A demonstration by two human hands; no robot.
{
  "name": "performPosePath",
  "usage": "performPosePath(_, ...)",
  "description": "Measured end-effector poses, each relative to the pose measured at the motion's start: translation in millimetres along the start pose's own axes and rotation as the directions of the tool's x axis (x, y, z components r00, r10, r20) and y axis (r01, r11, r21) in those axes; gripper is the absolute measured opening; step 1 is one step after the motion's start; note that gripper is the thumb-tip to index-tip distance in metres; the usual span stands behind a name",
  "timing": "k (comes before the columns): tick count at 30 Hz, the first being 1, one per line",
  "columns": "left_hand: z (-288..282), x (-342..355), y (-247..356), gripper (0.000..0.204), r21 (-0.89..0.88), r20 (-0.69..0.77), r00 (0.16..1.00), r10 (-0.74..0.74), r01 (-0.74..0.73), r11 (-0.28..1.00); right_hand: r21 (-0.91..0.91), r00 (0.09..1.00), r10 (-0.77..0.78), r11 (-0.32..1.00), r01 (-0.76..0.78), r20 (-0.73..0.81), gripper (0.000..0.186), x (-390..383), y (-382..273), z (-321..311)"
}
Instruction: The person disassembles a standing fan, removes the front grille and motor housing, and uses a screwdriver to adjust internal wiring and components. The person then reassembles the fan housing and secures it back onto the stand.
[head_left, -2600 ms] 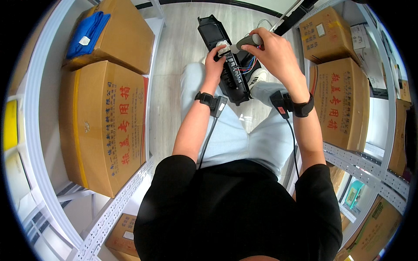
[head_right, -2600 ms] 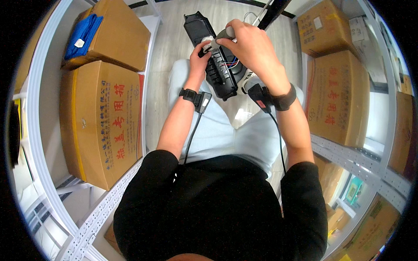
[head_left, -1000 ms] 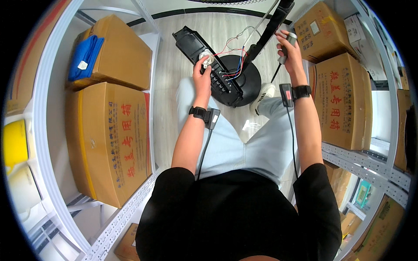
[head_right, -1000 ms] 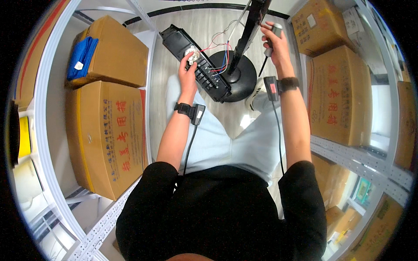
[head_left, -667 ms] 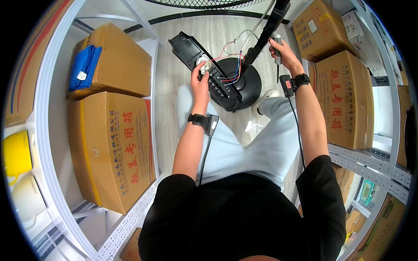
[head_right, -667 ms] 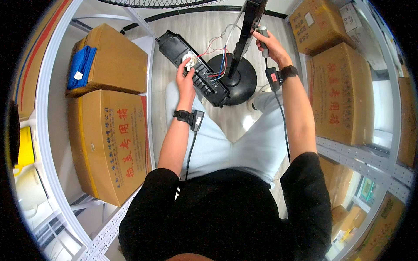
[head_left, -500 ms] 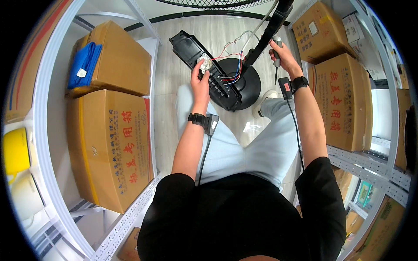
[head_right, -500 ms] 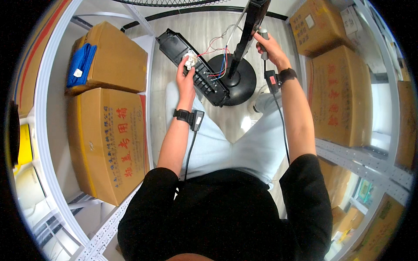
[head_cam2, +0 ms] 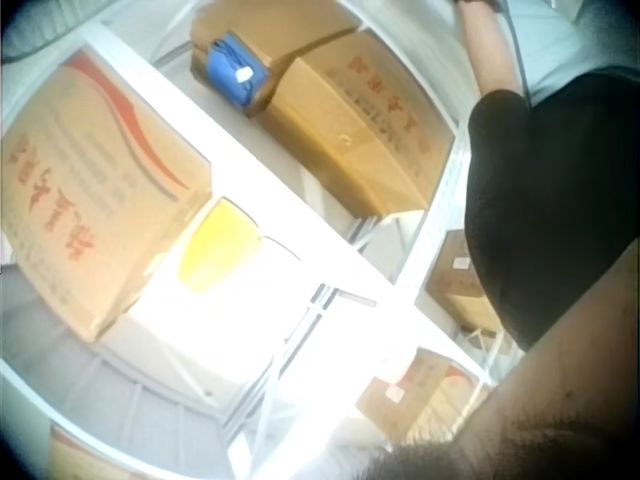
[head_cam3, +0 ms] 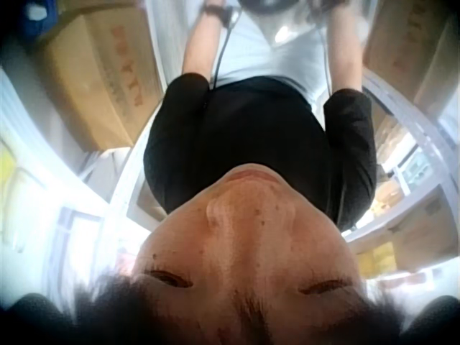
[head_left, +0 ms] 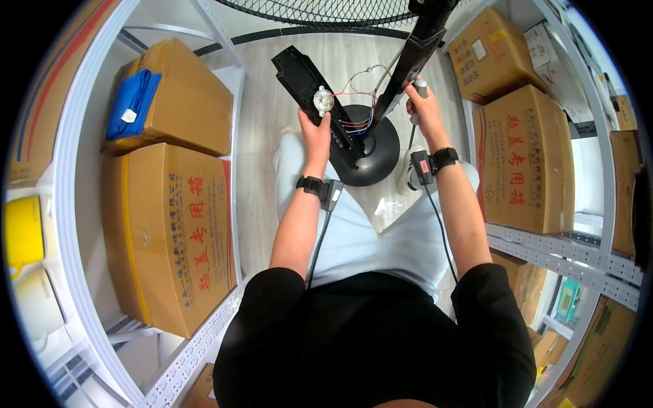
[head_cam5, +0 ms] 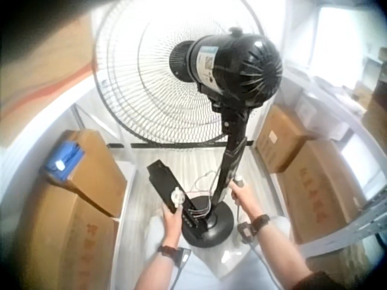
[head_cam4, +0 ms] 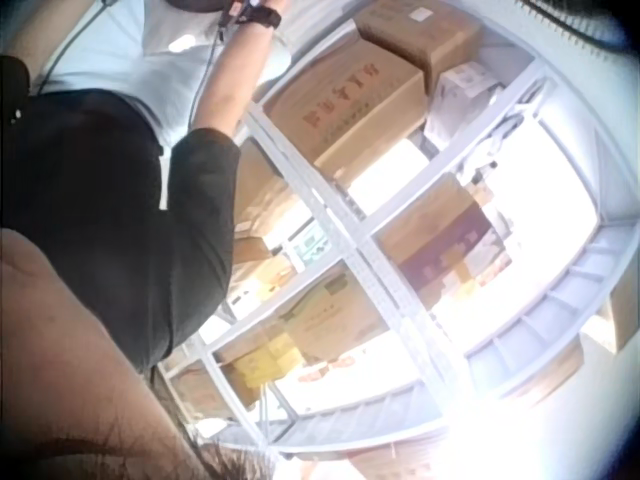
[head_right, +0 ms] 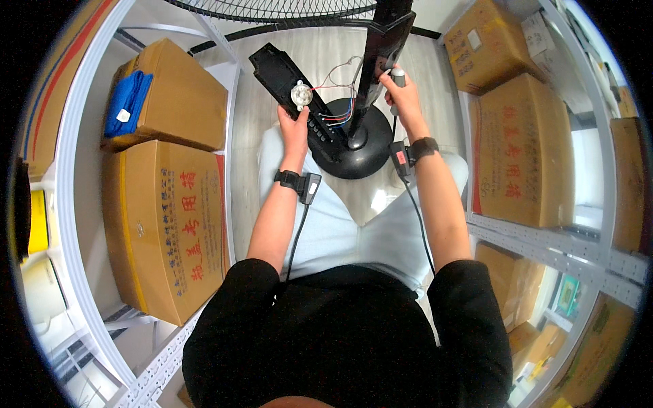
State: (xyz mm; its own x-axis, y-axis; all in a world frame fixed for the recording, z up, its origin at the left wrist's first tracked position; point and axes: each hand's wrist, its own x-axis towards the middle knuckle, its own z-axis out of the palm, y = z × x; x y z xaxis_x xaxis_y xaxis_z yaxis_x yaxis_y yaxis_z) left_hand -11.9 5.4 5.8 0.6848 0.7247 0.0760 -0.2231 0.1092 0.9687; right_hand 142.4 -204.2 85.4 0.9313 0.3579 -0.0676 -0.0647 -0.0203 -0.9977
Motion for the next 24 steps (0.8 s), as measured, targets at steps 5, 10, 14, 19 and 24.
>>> performPosePath(5,-3,-1,-7,0.054,-0.015,0.021,0.999,0.036,-0.036,0.999,0.067,0.998,-0.018,0.998,0.022,-0.059,0.057,-24,-3,11)
performPosePath(10,-5,-1,-9,0.052,-0.053,-0.005,0.994,0.11,-0.11,0.993,0.071,0.997,-0.002,0.997,0.008,-0.08,0.057,-42,-10,11)
performPosePath(14,-7,1,-5,0.046,-0.034,-0.02,0.991,0.135,-0.135,0.99,0.095,0.996,-0.01,0.995,0.018,-0.085,0.059,-51,-9,10)
performPosePath(19,-2,-6,10,0.041,0.064,-0.044,0.989,0.143,-0.14,0.988,0.077,0.99,0.014,0.997,-0.003,-0.142,0.061,-59,-6,8)
performPosePath(24,6,-1,8,0.041,0.0,-0.027,0.984,0.174,-0.174,0.985,0.108,0.989,0.023,0.994,-0.006,-0.147,0.064,-64,-5,15)
